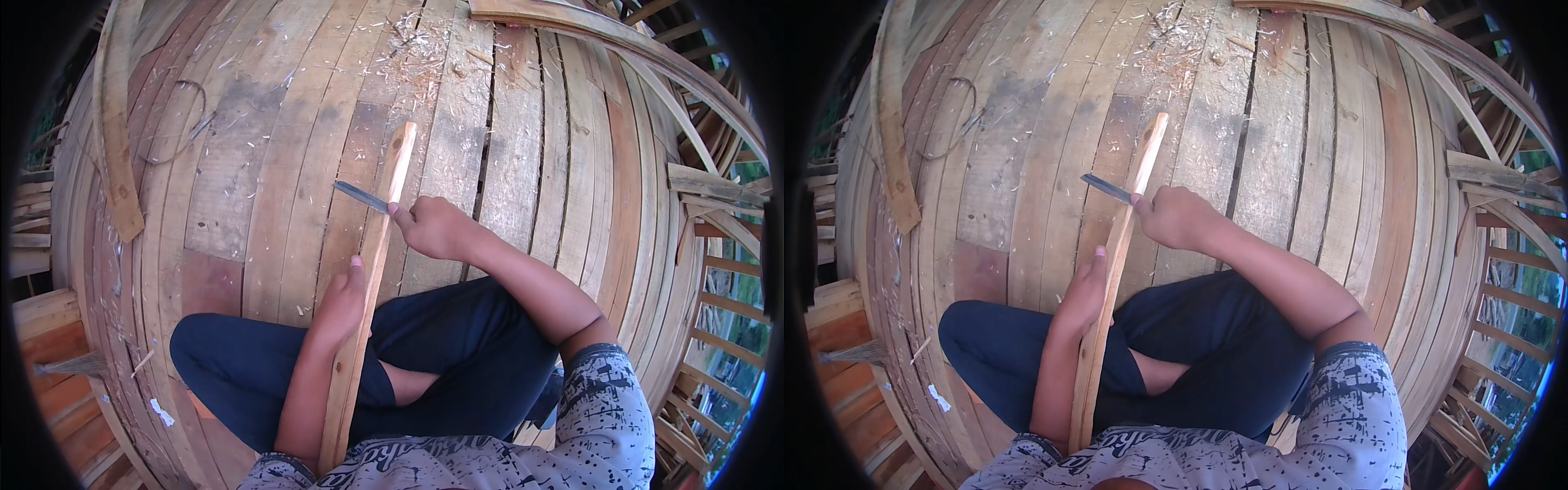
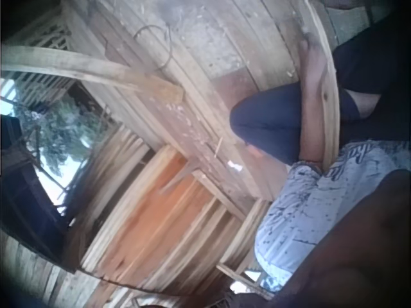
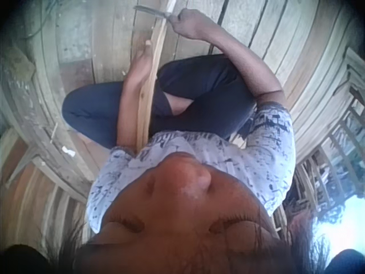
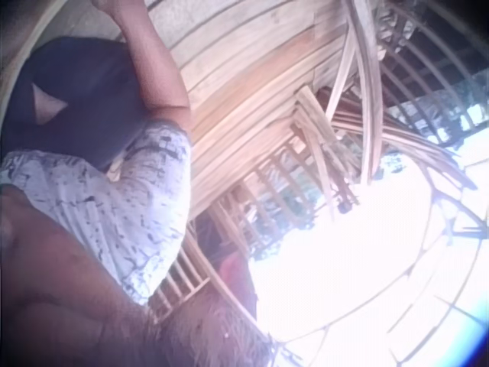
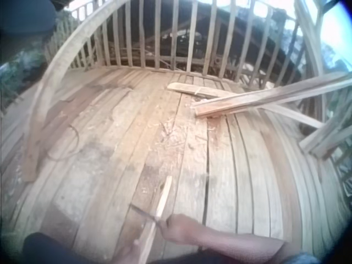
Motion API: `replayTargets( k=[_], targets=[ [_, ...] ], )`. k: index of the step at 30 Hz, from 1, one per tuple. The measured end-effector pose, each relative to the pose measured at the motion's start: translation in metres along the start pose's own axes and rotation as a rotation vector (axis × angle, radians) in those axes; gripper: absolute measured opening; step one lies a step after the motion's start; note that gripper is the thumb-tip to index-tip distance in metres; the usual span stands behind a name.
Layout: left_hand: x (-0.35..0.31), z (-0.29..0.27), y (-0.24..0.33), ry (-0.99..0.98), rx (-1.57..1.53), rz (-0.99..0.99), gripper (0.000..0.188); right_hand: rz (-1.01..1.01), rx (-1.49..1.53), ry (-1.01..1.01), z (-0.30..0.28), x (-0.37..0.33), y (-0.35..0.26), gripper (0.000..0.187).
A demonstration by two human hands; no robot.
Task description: The person sits cross-legged on a wooden floor and uses a knife to carve a long, thin piece of wood held between their legs. They repeatedly scrape the knife along the wood's length to remove shavings and shape the piece.
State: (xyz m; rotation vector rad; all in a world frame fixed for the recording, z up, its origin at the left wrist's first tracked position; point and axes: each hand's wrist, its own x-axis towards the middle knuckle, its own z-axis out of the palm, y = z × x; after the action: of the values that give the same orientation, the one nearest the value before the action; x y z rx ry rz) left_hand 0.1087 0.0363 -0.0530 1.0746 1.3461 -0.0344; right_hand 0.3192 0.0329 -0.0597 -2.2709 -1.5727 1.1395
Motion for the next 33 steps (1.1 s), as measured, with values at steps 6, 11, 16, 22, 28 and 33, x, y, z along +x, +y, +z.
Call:
replayTargets(
  k=[6, 11, 16, 22, 28, 33],
  targets=[
    [-0.001, -0.002, -0.004, -0.008, 0.016, -0.047, 0.069, 0.100, 0.080, -0.049, -0.024, 0.019, 0.010, 0.079],
    [-0.003, -0.001, -0.002, -0.002, 0.017, 0.005, 0.071, 0.050, 0.030, -0.069, -0.018, 0.027, 0.025, 0.080],
    [-0.004, 0.001, -0.003, 0.008, 0.009, 0.003, 0.073, 0.259, 0.048, 0.228, -0.033, 0.049, 0.060, 0.077],
    [0.012, -0.005, -0.028, -0.134, -0.104, -0.038, 0.067, 0.173, 0.466, 0.079, 0.007, 0.045, 0.052, 0.082],
    [0.002, 0.016, -0.020, -0.239, -0.136, -0.019, 0.055, 0.205, 0.634, 0.044, -0.005, -0.008, 0.023, 0.067],
    [-0.006, 0.010, -0.030, -0.425, -0.285, 0.041, 0.051, 0.203, 0.771, 0.140, -0.001, -0.017, 0.016, 0.045]
  ],
)
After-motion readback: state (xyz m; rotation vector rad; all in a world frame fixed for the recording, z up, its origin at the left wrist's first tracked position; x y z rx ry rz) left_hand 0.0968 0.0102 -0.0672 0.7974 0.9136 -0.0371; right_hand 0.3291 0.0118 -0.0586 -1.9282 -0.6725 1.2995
